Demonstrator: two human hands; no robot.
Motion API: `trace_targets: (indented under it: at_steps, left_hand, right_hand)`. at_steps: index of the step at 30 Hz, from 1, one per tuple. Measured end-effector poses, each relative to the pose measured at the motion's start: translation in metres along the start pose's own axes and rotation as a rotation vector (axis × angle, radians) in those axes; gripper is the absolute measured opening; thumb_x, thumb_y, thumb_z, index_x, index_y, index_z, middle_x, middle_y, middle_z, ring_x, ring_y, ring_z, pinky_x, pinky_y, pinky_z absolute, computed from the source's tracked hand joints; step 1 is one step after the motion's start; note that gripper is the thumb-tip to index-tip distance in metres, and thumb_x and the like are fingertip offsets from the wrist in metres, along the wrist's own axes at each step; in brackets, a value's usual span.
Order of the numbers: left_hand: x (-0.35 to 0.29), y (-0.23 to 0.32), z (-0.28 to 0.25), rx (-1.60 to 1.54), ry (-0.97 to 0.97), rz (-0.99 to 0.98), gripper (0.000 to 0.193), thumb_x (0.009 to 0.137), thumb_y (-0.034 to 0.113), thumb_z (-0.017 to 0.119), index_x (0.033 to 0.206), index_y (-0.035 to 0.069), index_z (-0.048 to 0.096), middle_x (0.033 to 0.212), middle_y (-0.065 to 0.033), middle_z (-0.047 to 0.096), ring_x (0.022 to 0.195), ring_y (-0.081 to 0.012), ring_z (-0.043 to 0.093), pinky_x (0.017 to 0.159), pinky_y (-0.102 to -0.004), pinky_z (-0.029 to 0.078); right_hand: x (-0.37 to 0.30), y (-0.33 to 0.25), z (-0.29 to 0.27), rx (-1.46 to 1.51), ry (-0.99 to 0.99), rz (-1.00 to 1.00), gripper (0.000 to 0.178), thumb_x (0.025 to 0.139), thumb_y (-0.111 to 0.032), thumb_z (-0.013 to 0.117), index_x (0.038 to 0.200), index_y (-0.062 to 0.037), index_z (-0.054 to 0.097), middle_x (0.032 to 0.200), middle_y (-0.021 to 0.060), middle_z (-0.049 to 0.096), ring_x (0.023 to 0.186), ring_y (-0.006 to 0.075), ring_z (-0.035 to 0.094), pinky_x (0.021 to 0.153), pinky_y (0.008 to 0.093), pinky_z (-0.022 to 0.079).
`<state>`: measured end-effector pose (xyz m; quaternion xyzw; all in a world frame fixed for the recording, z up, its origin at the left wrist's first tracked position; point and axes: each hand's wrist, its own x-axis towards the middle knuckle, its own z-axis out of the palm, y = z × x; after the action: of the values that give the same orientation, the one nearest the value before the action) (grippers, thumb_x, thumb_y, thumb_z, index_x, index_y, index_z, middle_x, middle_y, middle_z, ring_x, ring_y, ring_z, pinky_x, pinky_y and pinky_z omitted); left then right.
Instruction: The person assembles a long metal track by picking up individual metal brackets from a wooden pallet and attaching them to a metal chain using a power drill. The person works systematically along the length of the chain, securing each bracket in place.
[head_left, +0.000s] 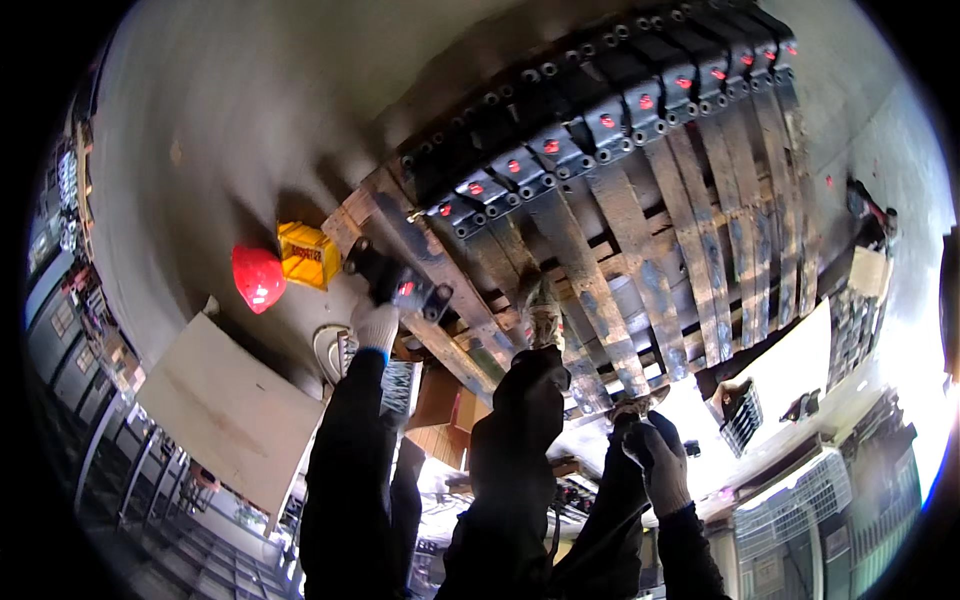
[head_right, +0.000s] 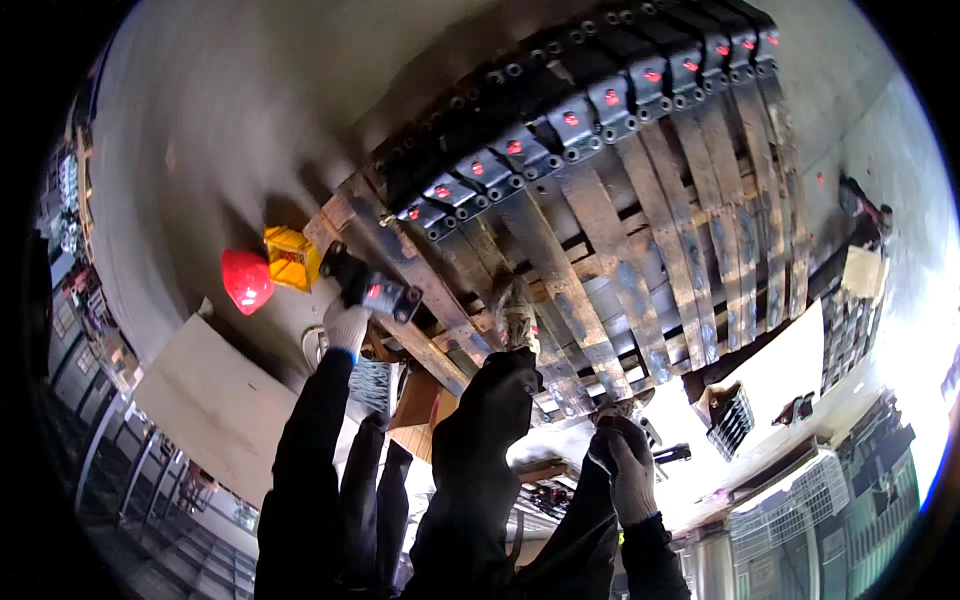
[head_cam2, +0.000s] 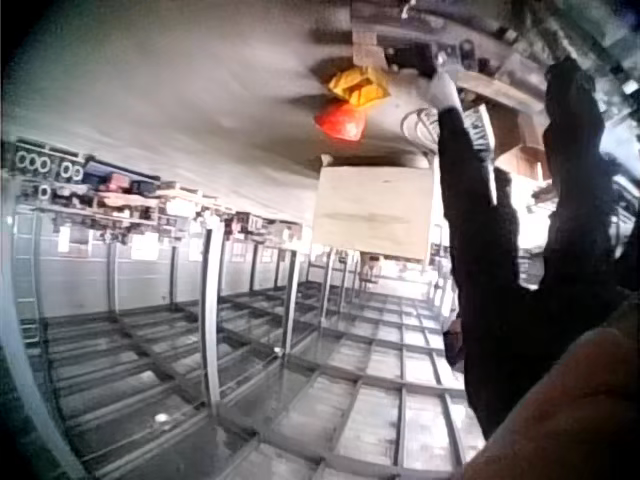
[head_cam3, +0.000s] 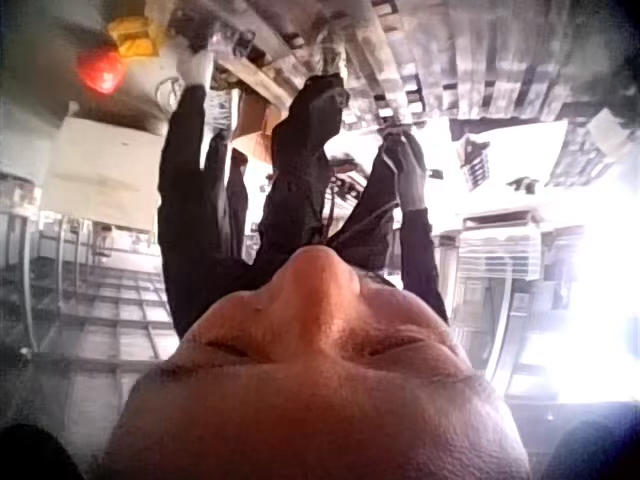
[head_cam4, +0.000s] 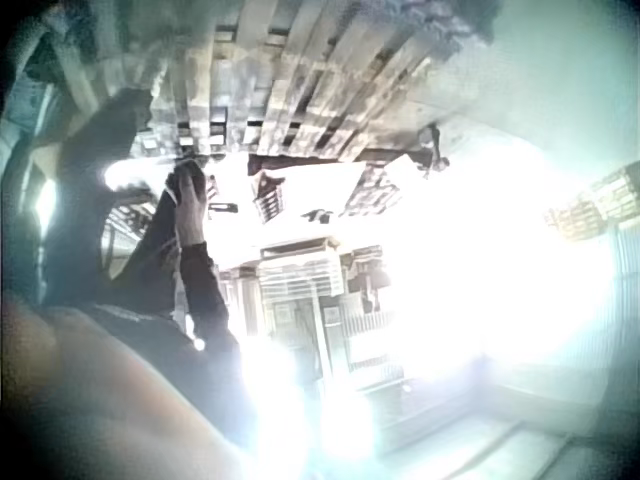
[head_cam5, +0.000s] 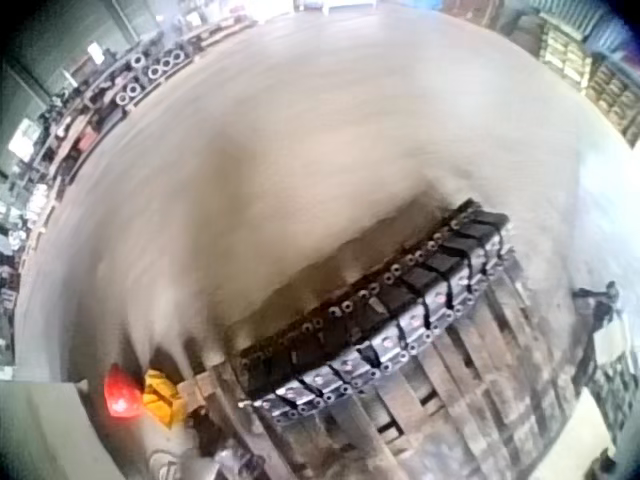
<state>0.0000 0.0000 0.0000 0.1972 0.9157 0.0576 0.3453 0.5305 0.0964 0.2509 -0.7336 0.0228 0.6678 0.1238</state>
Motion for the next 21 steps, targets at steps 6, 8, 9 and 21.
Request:
trace_targets:
  at_steps: [6, 8, 9, 21]
  left_hand:
    - [-0.160, 0.142, -0.031, -0.431, -0.336, 0.103, 0.035, 0.084, 0.004, 0.076, 0.117, -0.007, 0.070, 0.102, -0.0090, 0.075, 0.090, -0.0170, 0.068, 0.082, -0.0318, 0.054]
    - [-0.218, 0.210, -0.036, -0.540, -0.461, 0.056, 0.034, 0.083, 0.002, 0.077, 0.115, -0.006, 0.071, 0.100, -0.0075, 0.074, 0.089, -0.0124, 0.066, 0.079, -0.0303, 0.054]
    - [-0.241, 0.234, -0.034, -0.510, -0.531, 0.089, 0.033, 0.082, 0.002, 0.077, 0.113, -0.006, 0.071, 0.100, -0.0071, 0.074, 0.089, -0.0119, 0.066, 0.078, -0.0302, 0.054]
    - [-0.566, 0.289, 0.140, -0.314, -1.027, 0.060, 0.039, 0.082, -0.011, 0.067, 0.121, -0.005, 0.067, 0.106, -0.0181, 0.075, 0.084, -0.0221, 0.076, 0.069, -0.0307, 0.062]
  right_hand:
    - [-0.007, 0.010, 0.010, 0.124, -0.208, -0.073, 0.043, 0.107, -0.015, 0.058, 0.146, 0.0013, 0.047, 0.128, 0.0176, 0.066, 0.114, 0.0271, 0.068, 0.103, 0.0406, 0.055]
    - [-0.006, 0.027, -0.001, 0.202, -0.336, -0.128, 0.046, 0.110, -0.022, 0.055, 0.149, 0.0006, 0.045, 0.128, 0.0174, 0.066, 0.121, 0.0269, 0.065, 0.104, 0.0405, 0.054]
    - [-0.005, 0.036, -0.007, 0.265, -0.393, -0.145, 0.046, 0.110, -0.023, 0.054, 0.149, 0.0002, 0.045, 0.128, 0.0170, 0.065, 0.123, 0.0267, 0.063, 0.105, 0.0405, 0.053]
    - [-0.040, 0.081, -0.297, 0.241, -0.249, -0.617, 0.057, 0.112, -0.034, 0.048, 0.158, -0.0037, 0.034, 0.137, 0.0152, 0.063, 0.126, 0.0206, 0.059, 0.108, 0.0339, 0.047]
